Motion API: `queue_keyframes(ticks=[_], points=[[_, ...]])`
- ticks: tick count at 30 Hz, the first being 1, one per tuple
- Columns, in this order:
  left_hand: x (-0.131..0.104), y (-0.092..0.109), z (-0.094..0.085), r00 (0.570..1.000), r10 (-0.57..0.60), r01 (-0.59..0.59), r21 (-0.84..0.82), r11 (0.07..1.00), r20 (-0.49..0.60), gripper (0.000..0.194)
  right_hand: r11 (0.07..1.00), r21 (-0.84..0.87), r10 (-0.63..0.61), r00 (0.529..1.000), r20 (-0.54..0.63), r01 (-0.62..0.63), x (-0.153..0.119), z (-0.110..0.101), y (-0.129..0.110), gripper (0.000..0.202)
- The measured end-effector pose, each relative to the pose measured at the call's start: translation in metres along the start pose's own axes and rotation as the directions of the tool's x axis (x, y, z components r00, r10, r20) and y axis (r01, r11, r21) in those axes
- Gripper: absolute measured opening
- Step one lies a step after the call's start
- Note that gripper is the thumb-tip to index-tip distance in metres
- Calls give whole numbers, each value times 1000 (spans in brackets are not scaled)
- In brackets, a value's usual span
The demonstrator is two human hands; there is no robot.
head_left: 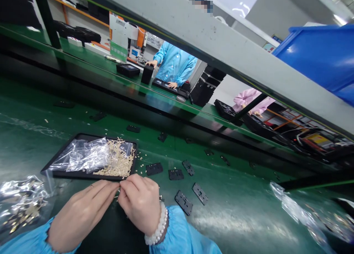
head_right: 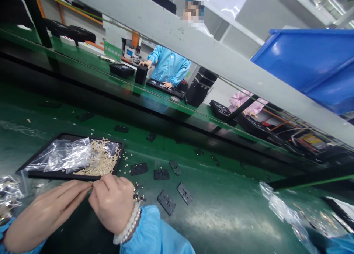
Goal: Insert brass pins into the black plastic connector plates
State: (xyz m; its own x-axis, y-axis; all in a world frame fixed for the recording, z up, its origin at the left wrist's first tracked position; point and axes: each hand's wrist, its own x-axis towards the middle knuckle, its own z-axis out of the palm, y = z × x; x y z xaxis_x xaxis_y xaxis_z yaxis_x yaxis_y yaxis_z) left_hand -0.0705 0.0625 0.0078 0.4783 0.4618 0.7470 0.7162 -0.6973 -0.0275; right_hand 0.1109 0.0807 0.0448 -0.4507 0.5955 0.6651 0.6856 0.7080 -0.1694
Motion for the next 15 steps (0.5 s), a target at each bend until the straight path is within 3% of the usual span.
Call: queue_keyframes(ticks=[5, 10, 12, 15], points=[[-2, 6, 5, 984, -181, 180, -118, 977, 3, 30, 965, 180, 195, 981, -20, -188, -1, 4, -6, 19], [23, 10, -6, 940, -340, 317, -293, 902, -30, 20, 834, 371, 398, 911, 109, -408, 3, 3, -1, 17], [31, 8, -8, 897, -442, 415, -332, 847, -7, 18, 829, 267, 443, 869, 220, -491, 9, 1, 9, 17], [32, 2, -5, 795, -596, 593, -353, 724, 113, 20, 856, 39, 464, 799, 382, -516, 25, 0, 34, 21]])
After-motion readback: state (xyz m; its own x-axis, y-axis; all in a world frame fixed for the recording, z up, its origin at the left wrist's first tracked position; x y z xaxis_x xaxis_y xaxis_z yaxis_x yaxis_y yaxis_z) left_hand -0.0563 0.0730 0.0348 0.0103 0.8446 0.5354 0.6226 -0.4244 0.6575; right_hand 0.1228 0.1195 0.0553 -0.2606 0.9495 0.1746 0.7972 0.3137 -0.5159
